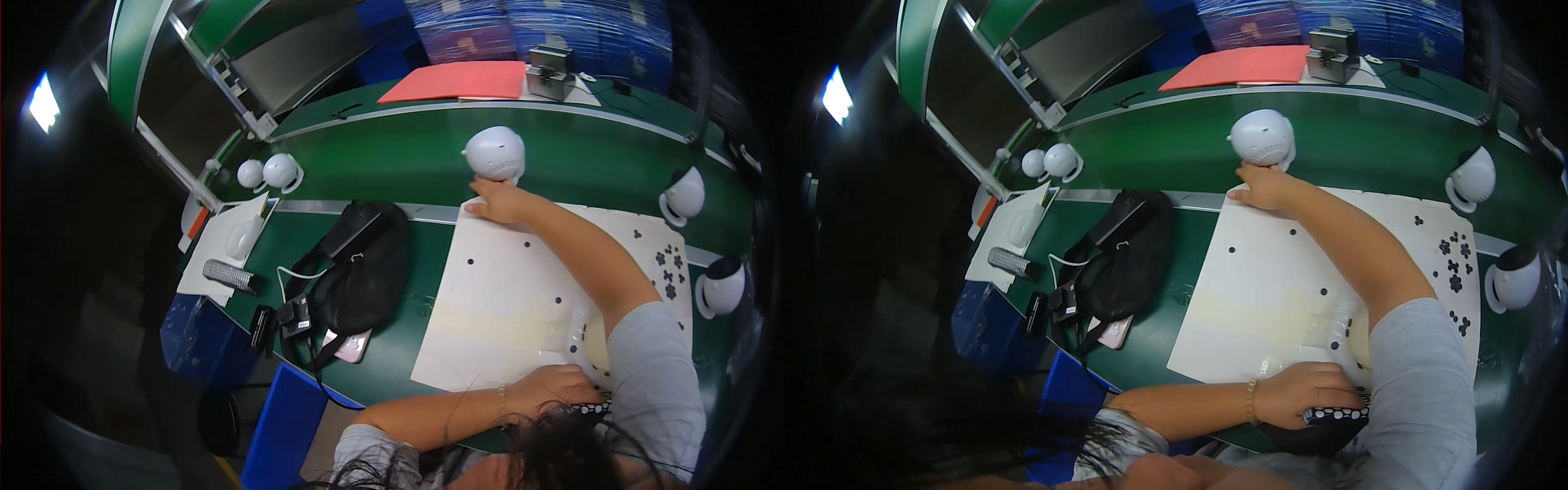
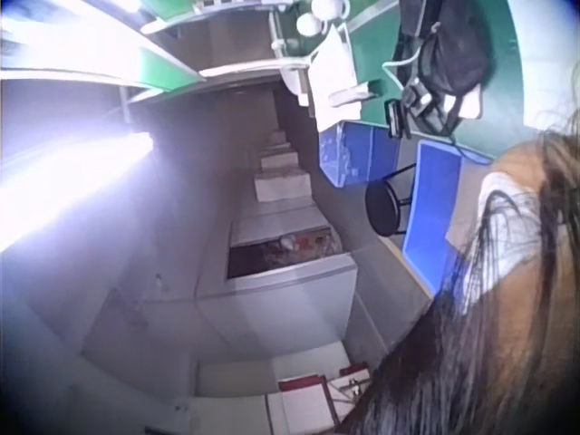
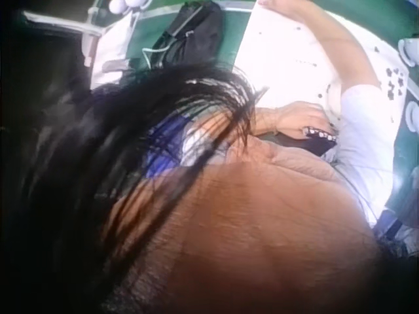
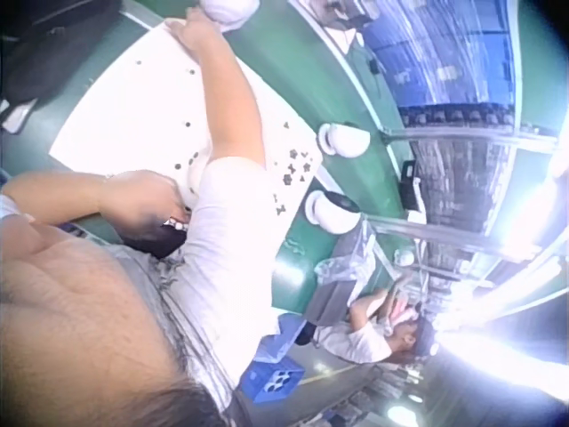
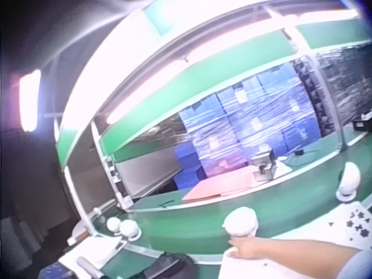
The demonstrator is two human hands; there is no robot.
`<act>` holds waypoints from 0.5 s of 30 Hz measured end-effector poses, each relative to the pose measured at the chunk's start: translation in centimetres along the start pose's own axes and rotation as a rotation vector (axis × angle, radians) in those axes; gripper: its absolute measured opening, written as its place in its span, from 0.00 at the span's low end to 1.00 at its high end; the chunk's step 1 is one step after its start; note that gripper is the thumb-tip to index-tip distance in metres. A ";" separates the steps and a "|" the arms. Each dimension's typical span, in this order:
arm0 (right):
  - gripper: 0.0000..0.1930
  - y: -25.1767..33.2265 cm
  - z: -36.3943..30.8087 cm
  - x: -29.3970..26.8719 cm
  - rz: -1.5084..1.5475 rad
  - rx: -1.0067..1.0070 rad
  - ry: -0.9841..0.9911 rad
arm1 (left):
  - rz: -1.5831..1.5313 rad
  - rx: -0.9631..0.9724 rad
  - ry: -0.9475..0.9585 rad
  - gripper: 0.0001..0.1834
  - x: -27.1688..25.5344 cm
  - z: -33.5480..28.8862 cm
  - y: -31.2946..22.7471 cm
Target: The person assembles white dome security cameras at a workstation. They repeatedly pick up camera housings, place them on a jig, and insert small black circular components into the holes around the central lens area. The person handles the components by hand, pressing them into place before moving to the next unit.
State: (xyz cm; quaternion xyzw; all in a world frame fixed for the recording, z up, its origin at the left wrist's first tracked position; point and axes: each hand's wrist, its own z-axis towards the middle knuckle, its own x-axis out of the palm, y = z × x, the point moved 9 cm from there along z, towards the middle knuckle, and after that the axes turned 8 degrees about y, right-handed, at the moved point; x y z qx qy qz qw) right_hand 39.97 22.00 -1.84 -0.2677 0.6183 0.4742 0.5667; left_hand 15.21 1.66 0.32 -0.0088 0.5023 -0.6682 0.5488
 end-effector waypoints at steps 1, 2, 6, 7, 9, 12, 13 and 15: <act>0.28 -0.1 0.2 -0.2 -0.059 0.054 -0.128 | -0.003 -0.009 -0.005 0.20 -0.1 -0.2 0.0; 0.30 -0.7 0.6 0.2 -0.056 0.107 -0.119 | -0.008 -0.015 -0.008 0.20 -0.2 -0.2 -0.1; 0.27 -2.9 -1.0 -2.2 -0.115 0.214 -0.176 | -0.036 0.016 -0.005 0.19 -0.4 -0.2 -0.2; 0.25 -4.0 -1.5 -3.5 -0.101 0.242 -0.143 | -0.036 0.017 -0.009 0.20 -0.5 -0.1 -0.3; 0.21 -6.2 -4.2 -5.5 -0.135 0.259 -0.241 | -0.039 0.030 -0.008 0.20 -0.6 -0.1 -0.6; 0.21 -10.8 -7.4 -6.4 -0.309 0.326 -0.283 | -0.030 -0.094 0.053 0.21 0.1 0.0 0.5; 0.20 -11.3 -8.3 -7.1 -0.286 0.332 -0.325 | -0.007 -0.094 0.059 0.21 0.2 0.0 0.5; 0.19 -11.8 -10.1 -8.1 -0.238 0.336 -0.403 | -0.018 -0.067 0.052 0.22 0.2 0.0 0.3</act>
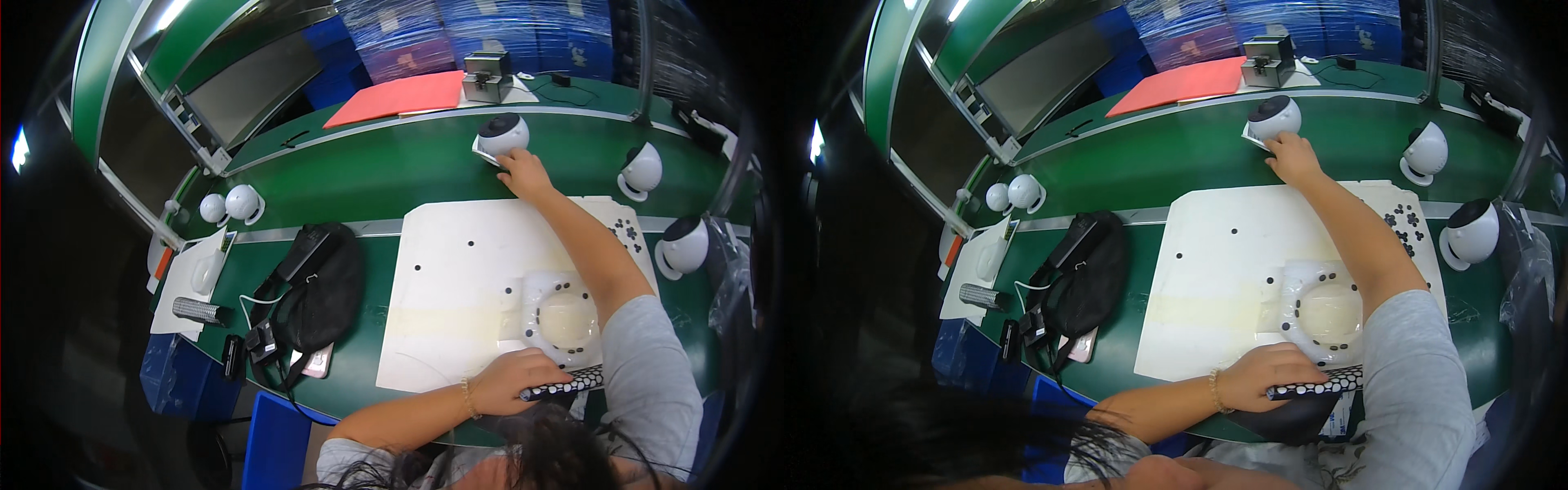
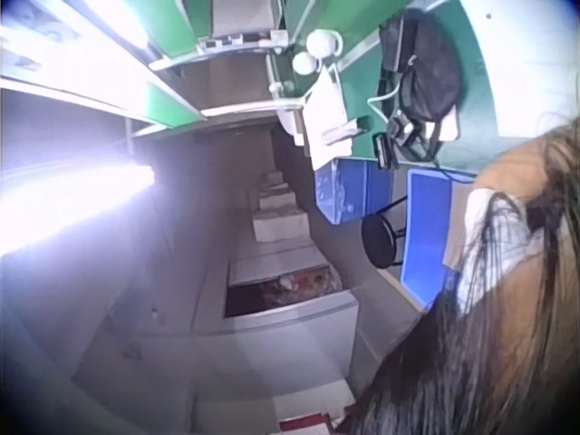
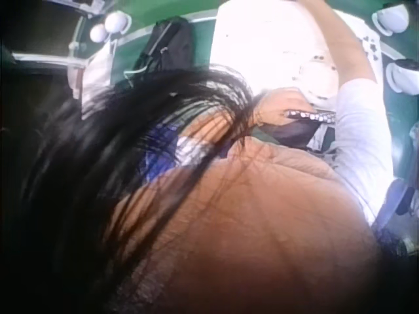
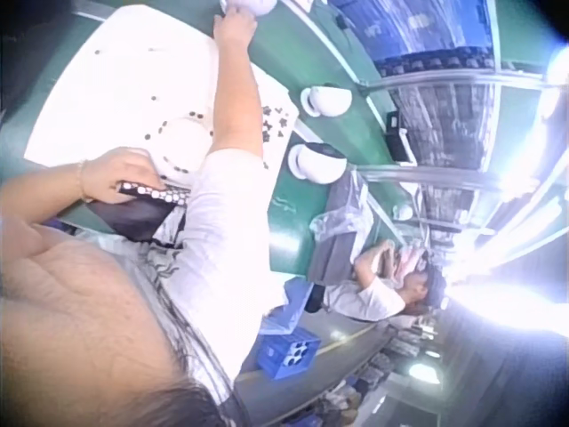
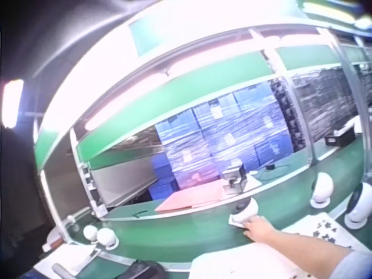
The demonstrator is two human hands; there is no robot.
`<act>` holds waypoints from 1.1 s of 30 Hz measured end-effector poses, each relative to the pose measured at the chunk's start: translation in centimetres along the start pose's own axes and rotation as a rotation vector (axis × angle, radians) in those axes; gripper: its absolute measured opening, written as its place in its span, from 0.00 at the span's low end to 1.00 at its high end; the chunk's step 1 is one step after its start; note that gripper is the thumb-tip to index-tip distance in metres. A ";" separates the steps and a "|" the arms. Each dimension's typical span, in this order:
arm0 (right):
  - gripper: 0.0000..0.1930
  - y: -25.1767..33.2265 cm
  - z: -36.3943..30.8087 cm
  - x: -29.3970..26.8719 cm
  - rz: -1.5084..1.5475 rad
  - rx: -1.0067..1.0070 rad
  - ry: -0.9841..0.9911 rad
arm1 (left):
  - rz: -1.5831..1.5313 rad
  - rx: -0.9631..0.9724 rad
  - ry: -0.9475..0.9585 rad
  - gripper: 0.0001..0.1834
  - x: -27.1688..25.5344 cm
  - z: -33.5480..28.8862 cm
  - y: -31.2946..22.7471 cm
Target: The person assembles white dome security cameras at a workstation. They repeatedly pick up camera housings, place them on a jig, and insert small black circular components into the holes around the central lens area. The person handles the components by hand, pressing them into place before moving to the next unit.
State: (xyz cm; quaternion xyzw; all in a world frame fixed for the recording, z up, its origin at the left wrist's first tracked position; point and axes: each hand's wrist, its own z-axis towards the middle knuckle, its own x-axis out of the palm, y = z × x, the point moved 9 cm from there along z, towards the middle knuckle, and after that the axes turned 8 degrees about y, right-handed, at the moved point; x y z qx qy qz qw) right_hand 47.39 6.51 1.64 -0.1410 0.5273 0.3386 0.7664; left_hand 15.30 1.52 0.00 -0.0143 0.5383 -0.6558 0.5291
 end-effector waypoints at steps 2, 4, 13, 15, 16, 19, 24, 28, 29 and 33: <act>0.18 -0.7 0.1 -0.7 0.036 0.084 -0.006 | -0.016 -0.001 -0.007 0.23 -0.1 0.0 0.0; 0.16 -1.7 0.3 -0.9 0.081 0.212 -0.007 | -0.028 -0.037 -0.018 0.24 -0.4 -0.3 0.4; 0.12 -6.6 0.1 -2.8 0.178 0.235 -0.155 | -0.145 -0.149 -0.036 0.25 -0.5 -0.2 1.5; 0.11 -6.6 -2.4 -4.4 0.759 0.277 -0.050 | -0.154 -0.141 -0.090 0.23 -0.9 -0.3 1.5; 0.11 -5.7 -4.4 -5.5 1.050 0.297 0.007 | -0.163 -0.140 -0.119 0.22 -1.1 -0.5 1.5; 0.11 -3.8 -12.7 -10.2 1.376 0.350 0.121 | -0.153 -0.128 -0.184 0.20 -1.3 -0.4 0.9; 0.13 0.8 -21.9 -13.1 1.480 0.294 0.385 | -0.059 -0.177 -0.223 0.17 -2.3 -0.3 -1.7; 0.14 1.9 -24.9 -10.7 1.447 0.298 0.512 | -0.053 -0.200 -0.325 0.17 -2.8 -0.8 -2.2; 0.16 1.7 -25.2 -10.8 1.439 0.292 0.527 | -0.065 -0.180 -0.352 0.16 -2.8 -0.9 -2.2; 0.24 2.2 -26.3 -18.1 0.572 -0.123 -0.012 | -0.075 -0.160 -0.443 0.13 -2.9 -1.3 -2.2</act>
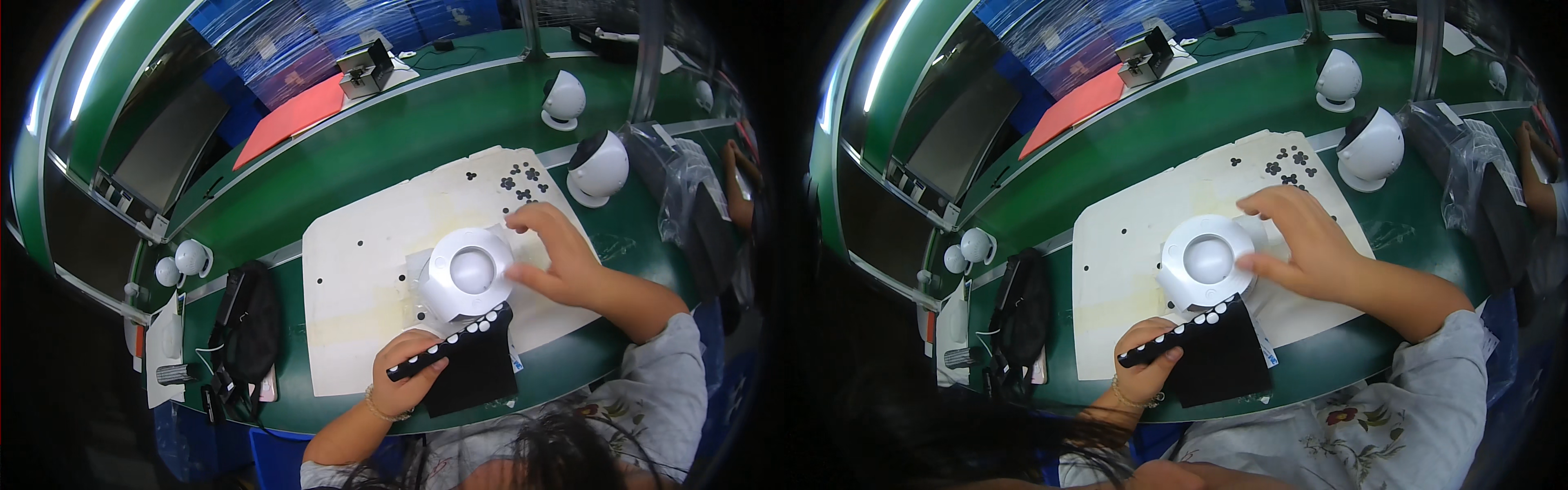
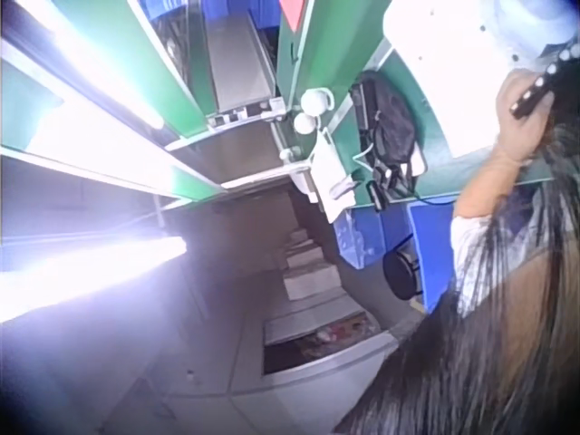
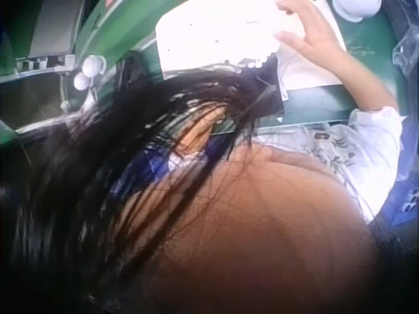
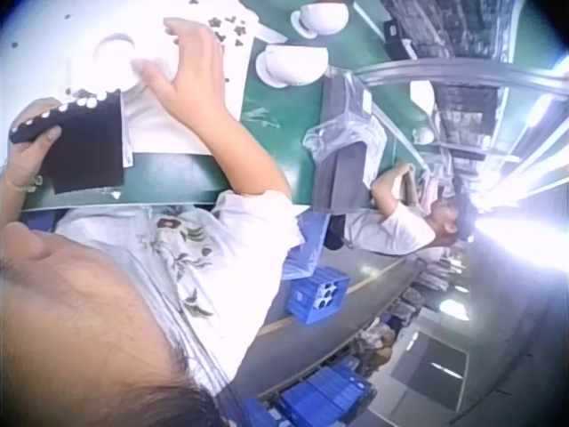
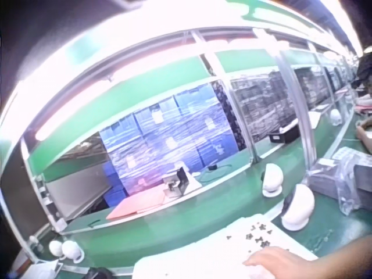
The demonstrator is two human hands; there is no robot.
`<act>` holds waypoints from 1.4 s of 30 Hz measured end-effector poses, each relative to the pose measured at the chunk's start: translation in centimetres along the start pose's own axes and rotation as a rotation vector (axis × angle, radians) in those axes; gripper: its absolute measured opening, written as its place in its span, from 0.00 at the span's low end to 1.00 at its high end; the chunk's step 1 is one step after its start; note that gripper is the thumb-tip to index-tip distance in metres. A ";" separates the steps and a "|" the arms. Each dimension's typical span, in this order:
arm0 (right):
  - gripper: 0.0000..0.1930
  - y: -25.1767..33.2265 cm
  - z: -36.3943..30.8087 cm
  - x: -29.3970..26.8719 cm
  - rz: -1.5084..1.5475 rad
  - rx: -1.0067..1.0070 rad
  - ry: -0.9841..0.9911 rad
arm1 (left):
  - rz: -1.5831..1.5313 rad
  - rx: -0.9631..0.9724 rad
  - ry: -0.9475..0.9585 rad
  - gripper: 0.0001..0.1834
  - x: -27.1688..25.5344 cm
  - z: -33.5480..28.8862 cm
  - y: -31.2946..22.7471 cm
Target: The person assembles white dome security cameras at a workstation. They repeatedly pick up camera housings, place them on a jig, and insert small black circular components into the holes around the central lens area. The person handles the components by hand, pressing them into place before moving to the next unit.
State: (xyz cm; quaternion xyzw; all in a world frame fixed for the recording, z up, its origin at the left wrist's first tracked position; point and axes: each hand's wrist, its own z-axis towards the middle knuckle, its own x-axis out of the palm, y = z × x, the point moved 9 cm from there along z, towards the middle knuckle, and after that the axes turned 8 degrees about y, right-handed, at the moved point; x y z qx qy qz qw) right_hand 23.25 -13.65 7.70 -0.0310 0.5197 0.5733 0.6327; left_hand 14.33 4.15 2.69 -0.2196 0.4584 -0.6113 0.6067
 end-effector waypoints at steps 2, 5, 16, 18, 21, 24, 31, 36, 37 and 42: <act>0.28 2.3 -0.7 -0.3 0.093 -0.190 0.038 | 0.031 0.001 -0.023 0.13 -0.1 -0.1 -0.2; 0.24 3.7 -1.2 1.7 0.131 -0.225 0.175 | 0.079 -0.077 -0.030 0.13 -0.3 -0.4 0.1; 0.14 2.1 -1.1 2.9 0.602 0.097 0.360 | 0.127 -0.026 -0.001 0.13 -0.2 0.0 -1.0; 0.11 2.0 -1.2 3.1 0.556 0.119 0.397 | 0.128 -0.044 0.006 0.13 -0.2 -0.1 -0.9; 0.08 2.1 -1.3 2.9 0.496 0.051 0.377 | 0.140 -0.050 0.003 0.13 -0.3 -0.2 -0.9; 0.07 3.9 -0.7 0.9 0.351 -0.169 0.249 | 0.185 -0.036 -0.012 0.14 -0.7 0.0 -1.2; 0.12 7.3 -0.4 2.7 0.196 -0.237 0.225 | 0.191 -0.032 0.054 0.15 -0.2 0.1 -2.1; 0.17 8.0 -0.2 5.7 -0.095 -0.278 0.533 | 0.214 -0.028 0.049 0.14 -0.2 0.0 -2.6; 0.17 7.8 -0.3 6.7 -0.198 -0.240 0.702 | 0.214 -0.038 0.038 0.14 -0.2 -0.2 -2.3; 0.15 9.5 -1.4 3.5 0.222 -0.542 0.031 | 0.260 -0.043 0.037 0.13 -0.4 -0.4 -2.5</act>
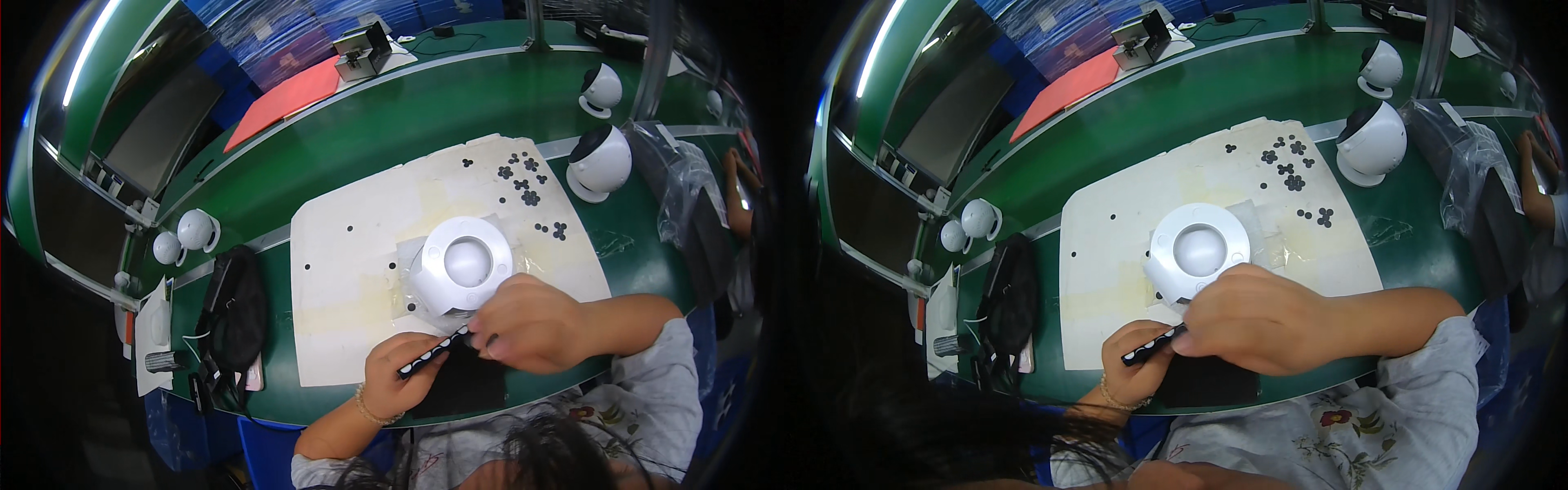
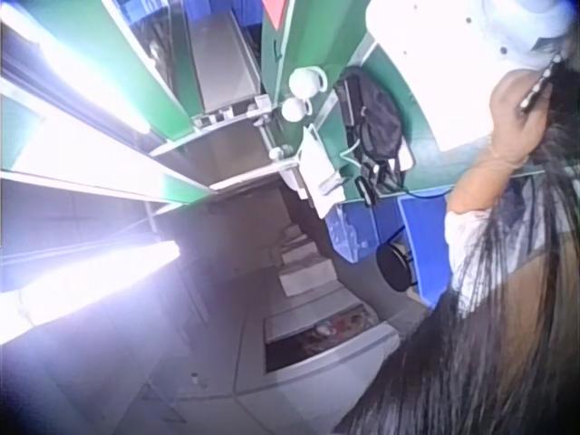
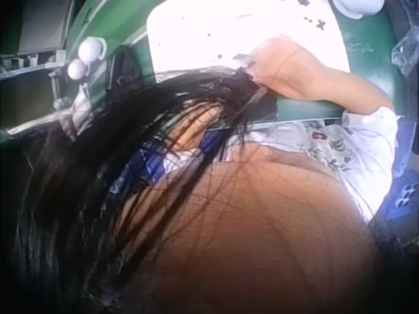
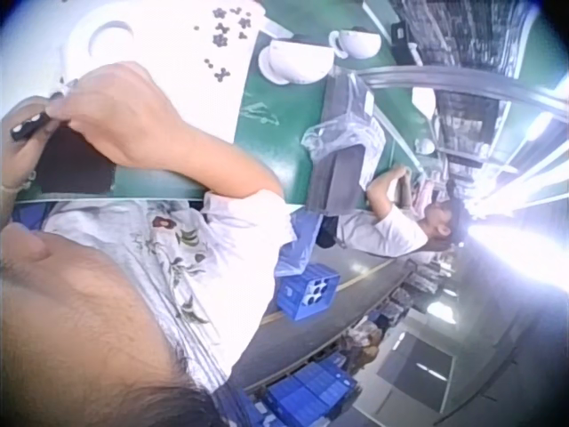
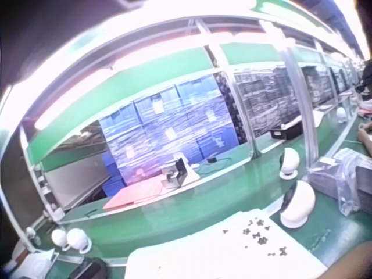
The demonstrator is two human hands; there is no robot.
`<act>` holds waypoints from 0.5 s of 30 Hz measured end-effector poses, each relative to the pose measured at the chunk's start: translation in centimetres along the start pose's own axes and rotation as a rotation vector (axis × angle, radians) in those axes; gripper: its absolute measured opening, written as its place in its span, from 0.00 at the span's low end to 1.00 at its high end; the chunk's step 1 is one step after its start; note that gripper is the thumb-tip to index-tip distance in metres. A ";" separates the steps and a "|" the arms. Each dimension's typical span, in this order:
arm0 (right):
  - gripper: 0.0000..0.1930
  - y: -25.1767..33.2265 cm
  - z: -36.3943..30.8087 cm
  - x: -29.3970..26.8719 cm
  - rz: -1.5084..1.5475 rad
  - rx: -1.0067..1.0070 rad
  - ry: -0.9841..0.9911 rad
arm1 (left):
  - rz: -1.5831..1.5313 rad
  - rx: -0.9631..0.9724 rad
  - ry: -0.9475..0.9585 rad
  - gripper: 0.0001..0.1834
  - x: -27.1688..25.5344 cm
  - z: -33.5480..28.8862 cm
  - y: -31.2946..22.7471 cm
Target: The person assembles white dome security cameras at a workstation. They repeatedly pick up camera housings, place them on a jig, and insert small black circular components into the holes around the central lens area. The person handles the components by hand, pressing them into place before moving to the next unit.
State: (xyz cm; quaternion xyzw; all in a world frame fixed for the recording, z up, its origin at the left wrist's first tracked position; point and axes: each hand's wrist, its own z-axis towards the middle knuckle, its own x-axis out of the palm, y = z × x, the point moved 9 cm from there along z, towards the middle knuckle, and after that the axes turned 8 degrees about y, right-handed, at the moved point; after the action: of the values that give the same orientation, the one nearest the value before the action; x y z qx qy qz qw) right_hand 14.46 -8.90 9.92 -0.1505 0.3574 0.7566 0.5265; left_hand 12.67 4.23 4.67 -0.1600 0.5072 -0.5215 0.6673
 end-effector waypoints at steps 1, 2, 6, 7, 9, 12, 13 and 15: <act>0.14 -0.2 0.1 -0.2 0.037 0.014 -0.062 | 0.016 0.017 0.007 0.13 0.2 0.2 -0.3; 0.14 -0.2 0.1 0.4 0.042 0.022 -0.020 | 0.032 0.035 0.014 0.13 0.4 0.3 -0.6; 0.16 0.7 0.8 3.7 0.055 0.064 0.492 | -0.015 0.025 -0.016 0.13 -0.2 0.1 -0.5; 0.16 0.8 0.8 3.4 0.057 0.037 0.503 | -0.014 0.025 -0.039 0.13 -0.2 0.1 -0.1; 0.16 1.1 0.9 1.5 0.061 -0.059 0.318 | 0.119 0.080 -0.037 0.14 -0.3 -0.3 0.0; 0.23 -2.8 0.1 -2.5 -0.009 0.211 -0.118 | 0.391 0.184 -0.046 0.15 0.2 0.1 -2.1; 0.25 -4.0 0.1 -2.8 0.155 0.263 -0.169 | 0.354 0.179 0.024 0.15 0.8 0.1 -1.2; 0.28 -4.7 0.3 -2.5 0.293 0.271 -0.160 | 0.328 0.136 0.029 0.15 0.7 0.5 -0.6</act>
State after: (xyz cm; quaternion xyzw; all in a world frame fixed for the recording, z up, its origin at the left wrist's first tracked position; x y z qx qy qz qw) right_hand 19.79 -9.49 9.87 0.0355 0.4311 0.7795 0.4530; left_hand 12.70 3.25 4.96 -0.0220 0.4998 -0.4410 0.7451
